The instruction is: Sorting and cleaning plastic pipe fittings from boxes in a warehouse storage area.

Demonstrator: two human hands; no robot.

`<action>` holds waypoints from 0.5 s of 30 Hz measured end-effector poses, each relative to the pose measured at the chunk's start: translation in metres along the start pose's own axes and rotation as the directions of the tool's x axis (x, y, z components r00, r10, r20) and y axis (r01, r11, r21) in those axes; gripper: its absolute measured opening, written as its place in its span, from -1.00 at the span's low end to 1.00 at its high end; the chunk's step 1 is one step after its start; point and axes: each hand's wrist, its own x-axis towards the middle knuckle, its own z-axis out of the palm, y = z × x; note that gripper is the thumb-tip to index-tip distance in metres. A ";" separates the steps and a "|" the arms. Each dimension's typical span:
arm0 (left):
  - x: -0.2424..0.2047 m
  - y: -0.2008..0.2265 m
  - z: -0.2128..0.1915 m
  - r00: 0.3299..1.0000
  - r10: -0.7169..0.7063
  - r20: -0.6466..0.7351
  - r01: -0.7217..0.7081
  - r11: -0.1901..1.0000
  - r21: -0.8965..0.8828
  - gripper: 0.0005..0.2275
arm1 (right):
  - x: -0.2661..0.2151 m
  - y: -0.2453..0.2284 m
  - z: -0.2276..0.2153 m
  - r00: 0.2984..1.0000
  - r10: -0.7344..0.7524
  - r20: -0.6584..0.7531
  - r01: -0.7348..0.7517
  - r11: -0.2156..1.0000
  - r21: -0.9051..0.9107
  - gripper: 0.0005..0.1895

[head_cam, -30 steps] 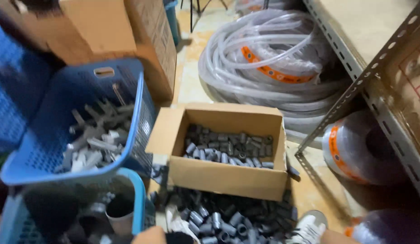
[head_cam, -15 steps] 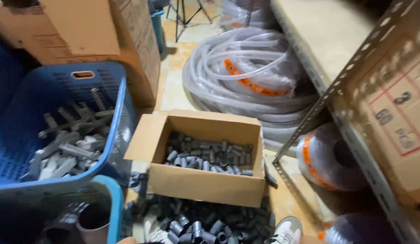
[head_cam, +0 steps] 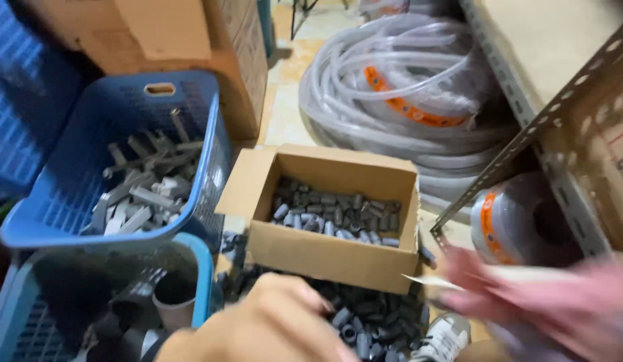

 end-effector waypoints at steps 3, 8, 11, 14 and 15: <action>0.018 -0.016 0.041 0.672 -0.185 -0.717 0.134 0.983 -0.128 -0.53 | 0.096 -0.051 0.067 0.760 -0.132 0.637 0.411 0.856 -0.314 -0.33; -0.081 -0.173 0.020 -0.047 -0.032 -0.998 0.614 0.788 -0.054 -0.72 | 0.240 0.077 -0.016 0.915 0.225 -0.336 -0.350 0.025 -0.936 -0.60; -0.225 -0.289 0.025 -0.073 0.182 -0.980 0.932 0.362 -0.002 -0.71 | 0.268 0.205 -0.128 0.917 0.156 -0.367 -0.347 -0.142 -0.927 -0.58; -0.369 -0.364 0.045 0.132 0.247 -0.960 0.991 0.001 0.136 -0.81 | 0.275 0.311 -0.194 0.896 -0.276 -0.349 -0.419 -0.258 -0.871 -0.45; -0.413 -0.383 0.057 0.302 0.273 -0.913 0.953 -0.086 0.290 -0.85 | 0.276 0.319 -0.202 0.858 -0.433 -0.277 -0.445 -0.356 -0.822 -0.28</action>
